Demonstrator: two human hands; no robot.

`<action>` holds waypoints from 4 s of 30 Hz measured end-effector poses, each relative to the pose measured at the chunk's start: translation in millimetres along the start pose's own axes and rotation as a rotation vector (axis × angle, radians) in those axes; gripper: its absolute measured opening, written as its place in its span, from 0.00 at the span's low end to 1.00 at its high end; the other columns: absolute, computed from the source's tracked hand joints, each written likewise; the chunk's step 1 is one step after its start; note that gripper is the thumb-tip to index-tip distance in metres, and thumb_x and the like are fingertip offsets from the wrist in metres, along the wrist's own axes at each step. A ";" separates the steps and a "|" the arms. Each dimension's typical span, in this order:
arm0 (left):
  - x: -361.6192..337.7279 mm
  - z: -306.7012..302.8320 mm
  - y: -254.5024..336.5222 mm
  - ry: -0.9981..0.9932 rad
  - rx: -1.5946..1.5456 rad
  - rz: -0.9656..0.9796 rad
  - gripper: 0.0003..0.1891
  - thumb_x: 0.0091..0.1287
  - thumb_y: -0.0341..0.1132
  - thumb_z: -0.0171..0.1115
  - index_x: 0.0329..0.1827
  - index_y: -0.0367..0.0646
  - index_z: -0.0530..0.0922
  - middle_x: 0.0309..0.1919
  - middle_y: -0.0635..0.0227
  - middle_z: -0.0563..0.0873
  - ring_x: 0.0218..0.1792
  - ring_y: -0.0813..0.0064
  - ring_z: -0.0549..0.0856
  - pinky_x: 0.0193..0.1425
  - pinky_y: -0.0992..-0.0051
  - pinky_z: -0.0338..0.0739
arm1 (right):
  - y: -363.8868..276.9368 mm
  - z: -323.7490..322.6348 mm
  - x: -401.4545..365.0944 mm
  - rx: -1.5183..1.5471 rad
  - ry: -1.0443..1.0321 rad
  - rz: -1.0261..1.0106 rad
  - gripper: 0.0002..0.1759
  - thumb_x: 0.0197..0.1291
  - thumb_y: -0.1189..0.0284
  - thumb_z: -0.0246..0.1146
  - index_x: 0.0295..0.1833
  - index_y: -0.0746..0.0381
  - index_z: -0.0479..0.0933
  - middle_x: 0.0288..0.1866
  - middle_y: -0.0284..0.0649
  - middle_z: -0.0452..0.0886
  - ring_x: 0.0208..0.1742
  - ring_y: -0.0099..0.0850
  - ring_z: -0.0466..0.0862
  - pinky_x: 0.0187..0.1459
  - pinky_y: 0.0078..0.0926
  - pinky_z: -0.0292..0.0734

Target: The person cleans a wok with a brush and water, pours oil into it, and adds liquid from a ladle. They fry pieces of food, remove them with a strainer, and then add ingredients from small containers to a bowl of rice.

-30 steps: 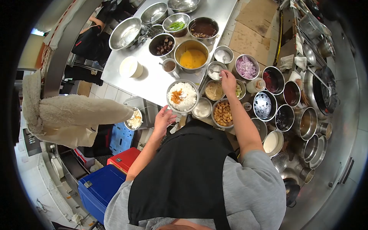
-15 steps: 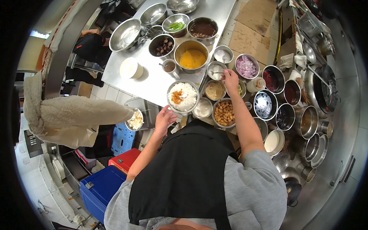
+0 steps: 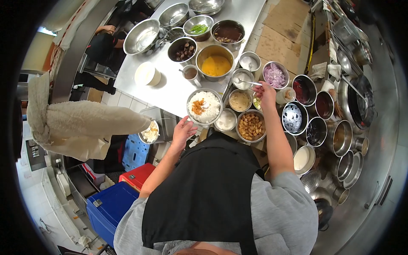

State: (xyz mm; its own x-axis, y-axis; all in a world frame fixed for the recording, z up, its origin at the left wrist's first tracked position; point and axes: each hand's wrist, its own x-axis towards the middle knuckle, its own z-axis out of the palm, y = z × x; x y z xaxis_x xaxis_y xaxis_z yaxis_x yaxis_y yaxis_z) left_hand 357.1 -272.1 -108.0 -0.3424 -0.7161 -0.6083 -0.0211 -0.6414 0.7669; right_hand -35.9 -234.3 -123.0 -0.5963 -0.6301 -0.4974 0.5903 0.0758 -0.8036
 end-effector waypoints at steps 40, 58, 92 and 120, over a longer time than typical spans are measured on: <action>1.7 -2.7 -0.7 -0.011 -0.006 -0.006 0.33 0.69 0.34 0.58 0.73 0.34 0.56 0.58 0.56 0.75 0.45 0.68 0.84 0.47 0.72 0.81 | 62.1 -28.7 -46.9 -0.455 -0.009 -0.109 0.12 0.70 0.67 0.54 0.48 0.62 0.78 0.33 0.34 0.82 0.31 0.22 0.81 0.27 0.17 0.71; 0.7 -4.2 2.2 -0.029 0.001 -0.001 0.33 0.69 0.34 0.59 0.73 0.34 0.56 0.55 0.60 0.77 0.45 0.69 0.84 0.47 0.72 0.79 | 56.1 -31.2 -47.2 -0.346 0.027 -0.010 0.12 0.70 0.66 0.54 0.48 0.61 0.78 0.32 0.32 0.80 0.30 0.23 0.81 0.29 0.19 0.70; 4.4 -13.3 4.8 -0.047 -0.020 -0.005 0.34 0.68 0.35 0.60 0.73 0.32 0.56 0.55 0.57 0.78 0.46 0.67 0.84 0.48 0.70 0.80 | 27.0 -25.7 -67.6 -0.757 -0.034 -0.229 0.12 0.69 0.69 0.55 0.46 0.67 0.78 0.30 0.35 0.80 0.30 0.22 0.80 0.30 0.19 0.74; 9.7 -28.1 12.2 -0.054 0.034 0.016 0.32 0.68 0.35 0.60 0.71 0.33 0.59 0.48 0.58 0.81 0.40 0.70 0.84 0.44 0.73 0.81 | 33.6 -61.5 -57.3 -0.058 0.129 0.017 0.10 0.68 0.67 0.55 0.46 0.62 0.76 0.30 0.34 0.78 0.29 0.26 0.80 0.29 0.20 0.72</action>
State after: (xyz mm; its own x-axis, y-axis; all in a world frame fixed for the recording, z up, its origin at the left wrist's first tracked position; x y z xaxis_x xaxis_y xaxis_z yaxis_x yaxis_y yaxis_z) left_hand 379.9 -294.7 -110.2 -0.3929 -0.7098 -0.5847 -0.0466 -0.6197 0.7835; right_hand -15.3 -148.1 -141.6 -0.6539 -0.5241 -0.5457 0.5706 0.1321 -0.8106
